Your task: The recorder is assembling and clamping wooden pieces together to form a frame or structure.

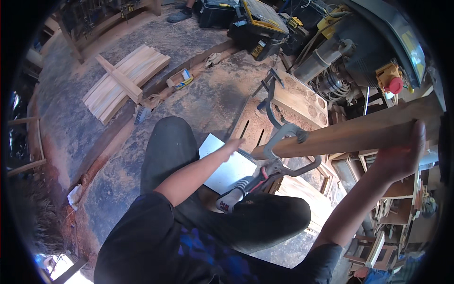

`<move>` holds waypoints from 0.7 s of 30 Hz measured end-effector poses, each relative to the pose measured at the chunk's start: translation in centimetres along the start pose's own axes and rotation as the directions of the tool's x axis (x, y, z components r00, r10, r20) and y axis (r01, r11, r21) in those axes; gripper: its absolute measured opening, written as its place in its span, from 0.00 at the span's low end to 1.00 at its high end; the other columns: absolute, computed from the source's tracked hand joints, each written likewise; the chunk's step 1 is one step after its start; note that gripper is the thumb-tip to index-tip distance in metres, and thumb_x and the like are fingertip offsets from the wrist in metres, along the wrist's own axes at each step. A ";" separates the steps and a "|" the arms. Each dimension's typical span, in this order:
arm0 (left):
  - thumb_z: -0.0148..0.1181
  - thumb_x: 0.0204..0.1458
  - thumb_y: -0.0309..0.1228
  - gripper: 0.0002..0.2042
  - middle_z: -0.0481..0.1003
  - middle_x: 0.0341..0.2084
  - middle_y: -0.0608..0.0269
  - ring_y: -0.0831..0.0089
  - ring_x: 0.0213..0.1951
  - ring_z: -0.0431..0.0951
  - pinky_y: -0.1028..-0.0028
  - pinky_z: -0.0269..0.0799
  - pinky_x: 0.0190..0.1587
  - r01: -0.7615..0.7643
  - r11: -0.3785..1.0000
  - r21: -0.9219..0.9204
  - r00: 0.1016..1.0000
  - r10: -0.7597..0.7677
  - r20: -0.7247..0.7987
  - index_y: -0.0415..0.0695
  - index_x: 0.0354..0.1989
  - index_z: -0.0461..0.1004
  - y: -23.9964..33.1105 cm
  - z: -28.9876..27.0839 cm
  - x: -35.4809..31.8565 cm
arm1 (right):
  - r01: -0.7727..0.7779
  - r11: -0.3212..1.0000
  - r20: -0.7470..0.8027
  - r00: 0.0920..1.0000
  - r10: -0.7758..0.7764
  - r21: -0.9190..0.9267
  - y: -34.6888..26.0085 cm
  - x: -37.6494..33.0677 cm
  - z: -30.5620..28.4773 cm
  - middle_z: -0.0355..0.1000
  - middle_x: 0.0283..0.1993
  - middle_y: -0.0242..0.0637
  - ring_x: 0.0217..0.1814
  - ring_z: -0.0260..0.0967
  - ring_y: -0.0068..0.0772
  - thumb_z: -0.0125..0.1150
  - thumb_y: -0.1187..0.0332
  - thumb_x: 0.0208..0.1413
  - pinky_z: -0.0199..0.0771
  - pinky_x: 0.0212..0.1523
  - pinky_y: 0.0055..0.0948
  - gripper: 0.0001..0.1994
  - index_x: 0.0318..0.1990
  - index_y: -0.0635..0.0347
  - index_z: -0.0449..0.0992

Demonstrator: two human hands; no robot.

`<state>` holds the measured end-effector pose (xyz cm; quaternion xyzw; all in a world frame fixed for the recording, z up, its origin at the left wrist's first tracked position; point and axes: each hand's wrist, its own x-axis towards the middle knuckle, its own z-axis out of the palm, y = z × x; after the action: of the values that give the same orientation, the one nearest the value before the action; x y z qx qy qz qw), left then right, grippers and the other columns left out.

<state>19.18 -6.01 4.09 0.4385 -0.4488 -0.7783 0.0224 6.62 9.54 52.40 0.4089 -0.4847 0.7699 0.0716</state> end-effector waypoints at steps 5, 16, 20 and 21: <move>0.52 0.67 0.45 0.21 0.77 0.47 0.56 0.71 0.50 0.78 0.71 0.75 0.54 0.179 0.937 -0.300 0.842 0.012 0.539 0.40 0.56 0.71 -2.1 4.6 -3.3 | -0.002 1.000 0.053 0.999 0.001 0.030 -2.7 2.1 -2.3 0.75 0.54 0.56 0.59 0.74 0.51 0.57 0.61 0.62 0.70 0.62 0.48 0.23 0.56 0.73 0.74; 0.64 0.60 0.38 0.12 0.74 0.35 0.69 0.78 0.40 0.75 0.77 0.74 0.48 0.166 0.920 -0.356 0.910 -0.004 0.415 0.45 0.45 0.75 -2.3 5.9 -4.3 | 0.037 0.999 -0.039 0.999 -0.037 -0.003 -5.3 1.4 -5.8 0.72 0.59 0.60 0.63 0.70 0.57 0.53 0.60 0.63 0.67 0.66 0.52 0.21 0.56 0.68 0.76; 0.61 0.61 0.42 0.12 0.73 0.36 0.70 0.78 0.41 0.73 0.73 0.72 0.52 0.161 0.889 -0.428 0.930 0.008 0.368 0.49 0.44 0.75 -1.7 5.1 -4.7 | 0.236 0.964 -0.033 0.970 -0.242 -0.124 -5.7 2.5 -10.1 0.73 0.57 0.59 0.60 0.72 0.55 0.54 0.62 0.61 0.70 0.63 0.55 0.20 0.54 0.67 0.77; 0.60 0.61 0.44 0.13 0.74 0.38 0.69 0.77 0.43 0.74 0.71 0.72 0.54 0.118 0.871 -0.477 0.941 0.055 0.334 0.49 0.45 0.74 -0.5 4.9 -5.8 | 0.386 0.905 -0.088 0.910 -0.406 -0.180 -6.1 2.0 -10.7 0.74 0.56 0.59 0.59 0.73 0.55 0.55 0.62 0.60 0.72 0.62 0.56 0.20 0.54 0.67 0.77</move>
<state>19.49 0.10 8.56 0.2862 -0.2267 -0.9300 0.0430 2.38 20.72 55.92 0.4437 -0.4455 0.7220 0.2887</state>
